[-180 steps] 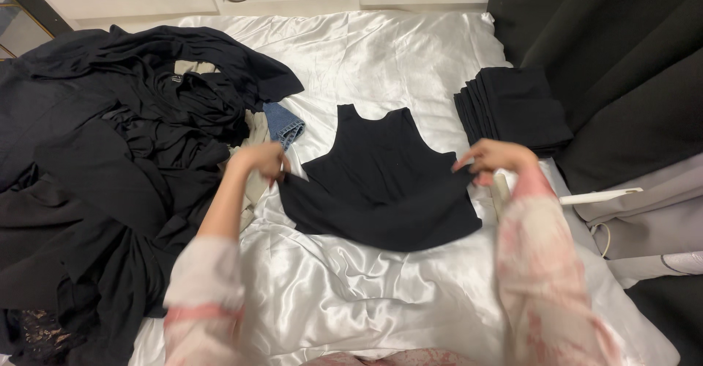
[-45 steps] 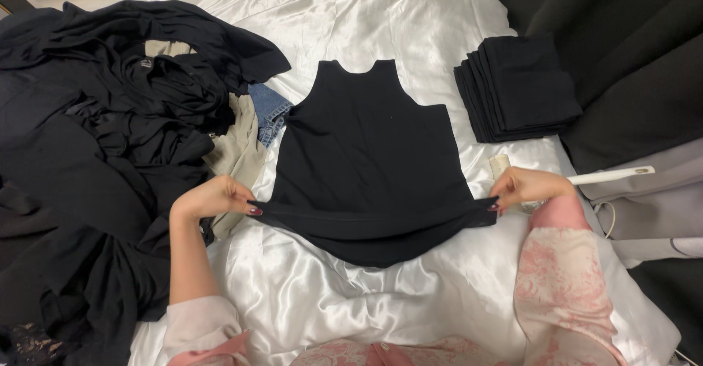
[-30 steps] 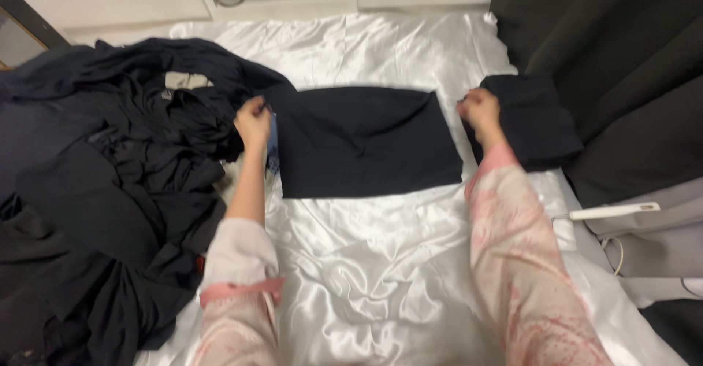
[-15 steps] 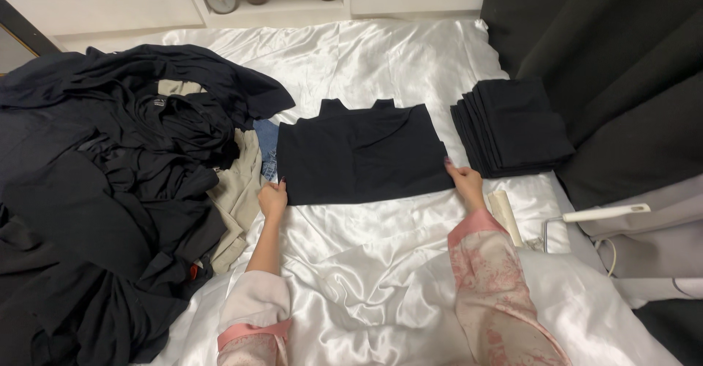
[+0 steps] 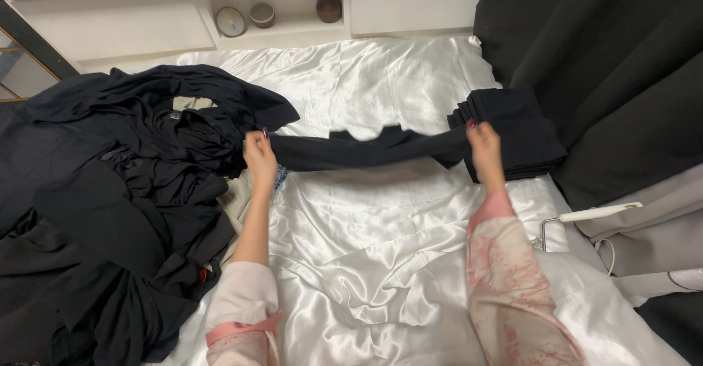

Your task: The person folds black tank tops by hand. They lay each item flat on a bed, fold the sides inward, and place them onto a stack, briefly using a lint roller on their sleeve at one point.

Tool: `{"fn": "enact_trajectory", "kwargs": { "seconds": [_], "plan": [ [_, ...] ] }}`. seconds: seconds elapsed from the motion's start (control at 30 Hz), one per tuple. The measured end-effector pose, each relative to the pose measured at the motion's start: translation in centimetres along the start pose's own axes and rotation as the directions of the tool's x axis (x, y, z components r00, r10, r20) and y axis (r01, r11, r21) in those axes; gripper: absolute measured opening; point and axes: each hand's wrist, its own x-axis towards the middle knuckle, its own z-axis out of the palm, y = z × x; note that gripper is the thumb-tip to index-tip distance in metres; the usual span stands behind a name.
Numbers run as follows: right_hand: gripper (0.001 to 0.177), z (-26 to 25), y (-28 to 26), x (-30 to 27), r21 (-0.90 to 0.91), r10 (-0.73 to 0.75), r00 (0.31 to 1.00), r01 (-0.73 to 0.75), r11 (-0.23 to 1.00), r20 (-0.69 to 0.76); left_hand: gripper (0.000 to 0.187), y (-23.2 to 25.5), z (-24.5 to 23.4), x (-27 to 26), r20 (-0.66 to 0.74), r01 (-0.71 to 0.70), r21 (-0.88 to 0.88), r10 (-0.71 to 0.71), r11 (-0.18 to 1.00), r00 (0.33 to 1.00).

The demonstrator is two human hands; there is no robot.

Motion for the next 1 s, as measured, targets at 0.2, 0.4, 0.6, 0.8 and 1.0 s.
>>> {"fn": "enact_trajectory", "kwargs": {
  "seconds": [0.2, 0.4, 0.6, 0.8, 1.0],
  "plan": [
    [0.042, 0.1, -14.2, 3.6, 0.447, 0.006, 1.0, -0.015, 0.894, 0.022, 0.031, 10.0, -2.7, 8.0, 0.22, 0.283, -0.615, -0.185, 0.736, 0.958],
    [0.038, -0.1, -20.6, 3.9, 0.445, -0.013, 0.995, -0.031, 0.895, 0.097, 0.094, 19.1, -6.0, 8.6, 0.433, 0.456, -0.589, -0.216, 0.667, 0.875],
    [0.021, -1.7, -19.5, 4.6, 0.381, -0.028, 0.997, 0.054, 0.923, -0.075, 0.041, 13.0, -5.8, 10.1, 0.28, 0.193, -0.461, -0.065, 0.866, 0.958],
    [0.023, -1.5, -17.6, 5.1, 0.291, -0.025, 0.992, 0.06, 0.955, -0.121, 0.037, 13.7, -5.5, 9.8, 0.303, 0.325, -0.56, -0.177, 0.762, 0.936],
    [0.027, -1.5, -19.6, 5.8, 0.332, 0.001, 0.998, 0.021, 0.943, -0.064, 0.066, 15.9, -6.3, 9.8, 0.361, 0.183, -0.317, -0.061, 0.931, 0.931]
  ]
}}
